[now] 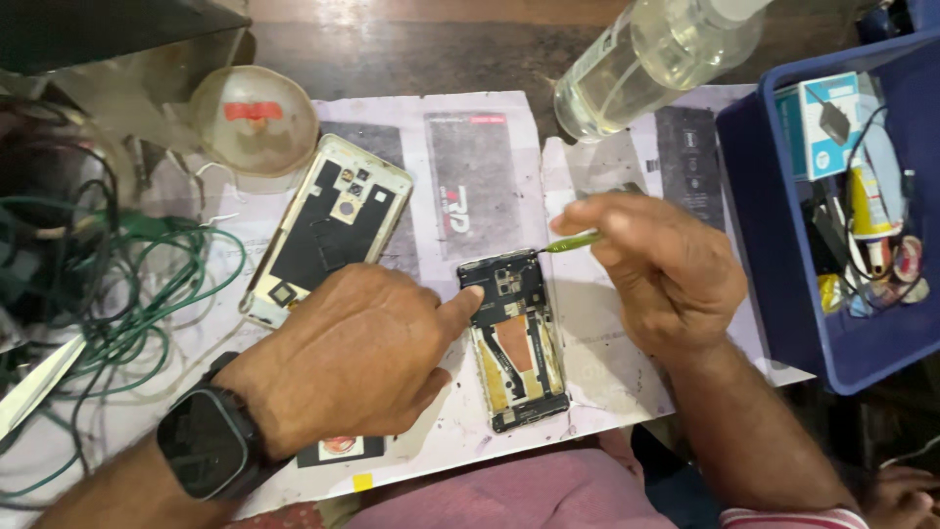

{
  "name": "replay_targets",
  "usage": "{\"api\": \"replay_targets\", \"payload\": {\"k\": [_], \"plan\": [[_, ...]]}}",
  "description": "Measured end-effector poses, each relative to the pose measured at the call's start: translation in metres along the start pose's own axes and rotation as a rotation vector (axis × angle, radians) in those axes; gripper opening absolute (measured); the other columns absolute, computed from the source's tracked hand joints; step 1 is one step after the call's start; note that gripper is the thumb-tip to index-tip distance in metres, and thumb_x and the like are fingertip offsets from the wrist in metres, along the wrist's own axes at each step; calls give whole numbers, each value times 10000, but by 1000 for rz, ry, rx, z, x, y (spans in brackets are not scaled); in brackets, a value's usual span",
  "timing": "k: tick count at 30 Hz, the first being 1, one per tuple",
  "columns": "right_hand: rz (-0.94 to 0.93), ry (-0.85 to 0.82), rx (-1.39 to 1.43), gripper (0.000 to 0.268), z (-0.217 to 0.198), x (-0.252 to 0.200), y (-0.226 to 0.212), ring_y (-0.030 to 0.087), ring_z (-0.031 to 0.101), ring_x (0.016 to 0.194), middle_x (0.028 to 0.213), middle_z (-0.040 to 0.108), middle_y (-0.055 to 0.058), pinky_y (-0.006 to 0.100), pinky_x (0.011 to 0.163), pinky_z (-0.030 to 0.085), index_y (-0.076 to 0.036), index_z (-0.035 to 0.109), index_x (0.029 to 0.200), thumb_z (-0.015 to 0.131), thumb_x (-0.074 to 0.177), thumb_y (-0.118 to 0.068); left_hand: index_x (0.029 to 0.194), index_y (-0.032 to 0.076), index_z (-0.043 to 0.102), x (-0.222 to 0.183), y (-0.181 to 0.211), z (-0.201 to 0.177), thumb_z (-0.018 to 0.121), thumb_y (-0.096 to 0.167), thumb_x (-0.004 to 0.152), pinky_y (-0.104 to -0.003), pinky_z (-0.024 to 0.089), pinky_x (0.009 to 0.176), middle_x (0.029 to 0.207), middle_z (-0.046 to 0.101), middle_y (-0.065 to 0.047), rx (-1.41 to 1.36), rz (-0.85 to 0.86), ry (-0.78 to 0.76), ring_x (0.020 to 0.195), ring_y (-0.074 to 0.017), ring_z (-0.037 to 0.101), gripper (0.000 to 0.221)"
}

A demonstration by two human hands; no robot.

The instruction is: The person uses a green precision screwdriver to manipulate small components and connectors inside a disassembled smartphone chassis. They carefully pry and adjust internal parts while the phone remains open on the workbench.

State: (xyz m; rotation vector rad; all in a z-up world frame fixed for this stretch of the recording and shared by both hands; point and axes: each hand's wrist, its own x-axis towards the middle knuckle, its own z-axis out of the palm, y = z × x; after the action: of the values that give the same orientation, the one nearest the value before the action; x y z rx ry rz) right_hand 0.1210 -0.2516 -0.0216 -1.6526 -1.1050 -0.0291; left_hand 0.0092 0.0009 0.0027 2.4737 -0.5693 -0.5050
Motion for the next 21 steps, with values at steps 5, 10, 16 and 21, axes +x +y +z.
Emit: {"api": "replay_targets", "payload": {"k": [5, 10, 16, 21], "plan": [[-71, 50, 9, 366, 2, 3, 5, 182, 741, 893, 1049, 734, 137, 294, 797, 666, -93, 673, 1261, 774, 951, 74, 1332, -37, 599, 0, 3, -5, 739, 235, 749, -491, 531, 625, 741, 692, -170, 11, 8, -10, 717, -389, 695, 659], [54, 45, 3, 357, 1, 0, 0, 239, 735, 942, 1060, 702, 190, 347, 838, 656, -53, 605, 1221, 711, 897, 52, 1326, -37, 601, 0, 4, -5, 739, 235, 747, -494, 530, 633, 751, 694, -172, 2, 2, -9, 696, -382, 695, 654], [-34, 27, 34, 395, 3, 6, 3, 200, 748, 927, 1038, 733, 149, 301, 814, 671, -84, 624, 1318, 722, 969, 73, 1333, -47, 596, 0, 2, -3, 745, 222, 733, -486, 534, 640, 747, 696, -172, -11, 20, 10, 701, -376, 700, 674], [-62, 41, -33, 419, 4, 3, 4, 230, 697, 944, 1044, 691, 179, 288, 761, 617, -115, 636, 1231, 759, 864, 46, 1332, -32, 606, -2, 2, -3, 750, 228, 731, -483, 534, 647, 755, 698, -175, -5, 12, 14, 704, -376, 699, 670]]}}
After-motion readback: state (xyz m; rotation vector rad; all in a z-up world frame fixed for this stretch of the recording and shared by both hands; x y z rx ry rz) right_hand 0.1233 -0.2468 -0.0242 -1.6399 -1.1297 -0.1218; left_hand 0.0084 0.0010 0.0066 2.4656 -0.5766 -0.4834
